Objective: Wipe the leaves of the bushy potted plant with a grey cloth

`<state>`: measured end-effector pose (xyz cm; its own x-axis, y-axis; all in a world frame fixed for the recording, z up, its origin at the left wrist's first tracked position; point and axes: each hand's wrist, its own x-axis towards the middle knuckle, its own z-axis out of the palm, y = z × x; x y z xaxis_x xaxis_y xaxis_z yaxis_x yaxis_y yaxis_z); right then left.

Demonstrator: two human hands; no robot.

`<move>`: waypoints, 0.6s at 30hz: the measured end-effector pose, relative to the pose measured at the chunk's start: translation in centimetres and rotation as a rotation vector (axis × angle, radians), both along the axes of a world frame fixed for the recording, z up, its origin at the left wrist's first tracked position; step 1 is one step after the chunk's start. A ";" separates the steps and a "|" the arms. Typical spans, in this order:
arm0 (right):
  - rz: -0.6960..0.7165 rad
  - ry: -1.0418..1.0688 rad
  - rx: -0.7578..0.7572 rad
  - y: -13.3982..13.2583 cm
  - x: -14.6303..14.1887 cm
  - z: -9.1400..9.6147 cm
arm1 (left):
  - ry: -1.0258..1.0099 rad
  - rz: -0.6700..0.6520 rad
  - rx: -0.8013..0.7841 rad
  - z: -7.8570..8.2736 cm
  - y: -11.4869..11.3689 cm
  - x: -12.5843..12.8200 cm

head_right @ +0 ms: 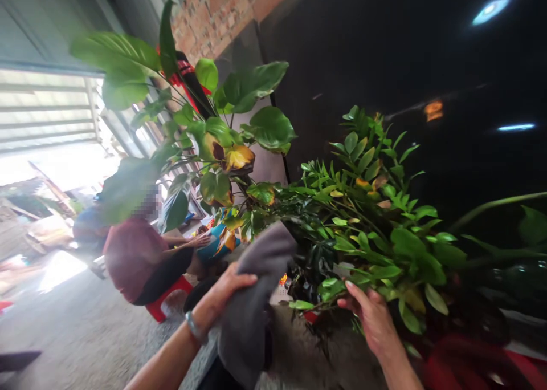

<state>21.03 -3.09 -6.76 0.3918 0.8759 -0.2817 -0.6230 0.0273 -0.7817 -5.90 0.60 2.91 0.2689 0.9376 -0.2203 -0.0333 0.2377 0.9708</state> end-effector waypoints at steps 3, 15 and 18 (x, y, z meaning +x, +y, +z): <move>-0.006 0.031 0.009 0.3 0.0 -0.3 | -0.152 0.232 -0.057 1.9 3.1 -1.3; -0.003 0.035 0.023 0.2 -0.2 -0.2 | -0.123 0.151 -0.330 -5.3 -3.7 -0.9; -0.011 0.071 0.025 0.3 -0.3 -0.3 | -0.176 0.278 -0.251 -0.6 -1.3 -1.4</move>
